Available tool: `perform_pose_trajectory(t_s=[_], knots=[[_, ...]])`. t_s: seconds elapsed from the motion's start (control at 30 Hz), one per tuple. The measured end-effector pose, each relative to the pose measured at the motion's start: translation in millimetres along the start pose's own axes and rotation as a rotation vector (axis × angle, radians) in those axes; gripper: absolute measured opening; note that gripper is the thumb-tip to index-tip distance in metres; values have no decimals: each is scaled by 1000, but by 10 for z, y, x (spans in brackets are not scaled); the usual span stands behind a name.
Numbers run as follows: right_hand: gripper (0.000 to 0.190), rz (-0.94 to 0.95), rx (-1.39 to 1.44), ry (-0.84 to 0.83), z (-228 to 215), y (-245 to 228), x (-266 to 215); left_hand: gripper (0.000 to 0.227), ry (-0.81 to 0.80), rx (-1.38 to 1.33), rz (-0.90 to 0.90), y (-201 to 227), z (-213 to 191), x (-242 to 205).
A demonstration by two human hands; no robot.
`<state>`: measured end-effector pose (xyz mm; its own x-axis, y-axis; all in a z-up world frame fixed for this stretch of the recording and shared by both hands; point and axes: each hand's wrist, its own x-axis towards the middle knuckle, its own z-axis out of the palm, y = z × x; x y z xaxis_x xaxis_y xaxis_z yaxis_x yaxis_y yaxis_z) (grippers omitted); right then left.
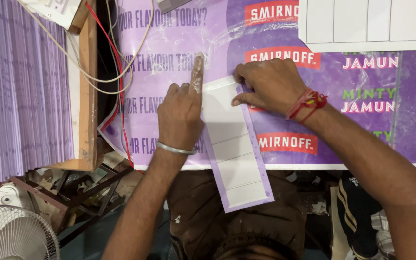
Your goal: The person folds flat purple and white paper sheets into small rectangular boxes by hand. They repeatedly fold along pre-scored lines, tuck flaps, and stack the finished boxes on the table.
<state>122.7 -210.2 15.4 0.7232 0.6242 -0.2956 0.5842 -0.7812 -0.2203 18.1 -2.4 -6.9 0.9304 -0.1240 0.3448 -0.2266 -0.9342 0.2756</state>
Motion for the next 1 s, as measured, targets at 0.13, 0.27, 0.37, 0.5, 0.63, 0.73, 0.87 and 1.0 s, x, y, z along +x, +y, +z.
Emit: perform_pose_trajectory(t_s=[0.13, 0.27, 0.37, 0.5, 0.63, 0.73, 0.87, 1.0], knots=[[54, 61, 47, -51, -52, -5, 44, 105, -245, -80, -145, -84, -6, 120], [53, 1, 155, 130, -54, -26, -98, 108, -8, -203, -60, -2, -153, 87], [63, 37, 255, 280, 89, -48, -275, 110, 164, -230, -195, 165, -191, -65], [75, 11, 288, 440, 348, -59, -391, 120, -124, -552, -651, 158, -22, -179], [85, -80, 274, 397, 153, -22, -337, 98, -236, -663, -520, -156, 26, 35], [75, -160, 268, 193, -2, -3, -296, 64, -447, -636, -351, -270, 6, 112], [49, -174, 213, 8, -38, 10, -207, 48, -468, -361, -155, -262, -19, 110], [26, -266, 105, 294, 271, -34, -318, 29, -178, -339, 98, -254, 9, -153]])
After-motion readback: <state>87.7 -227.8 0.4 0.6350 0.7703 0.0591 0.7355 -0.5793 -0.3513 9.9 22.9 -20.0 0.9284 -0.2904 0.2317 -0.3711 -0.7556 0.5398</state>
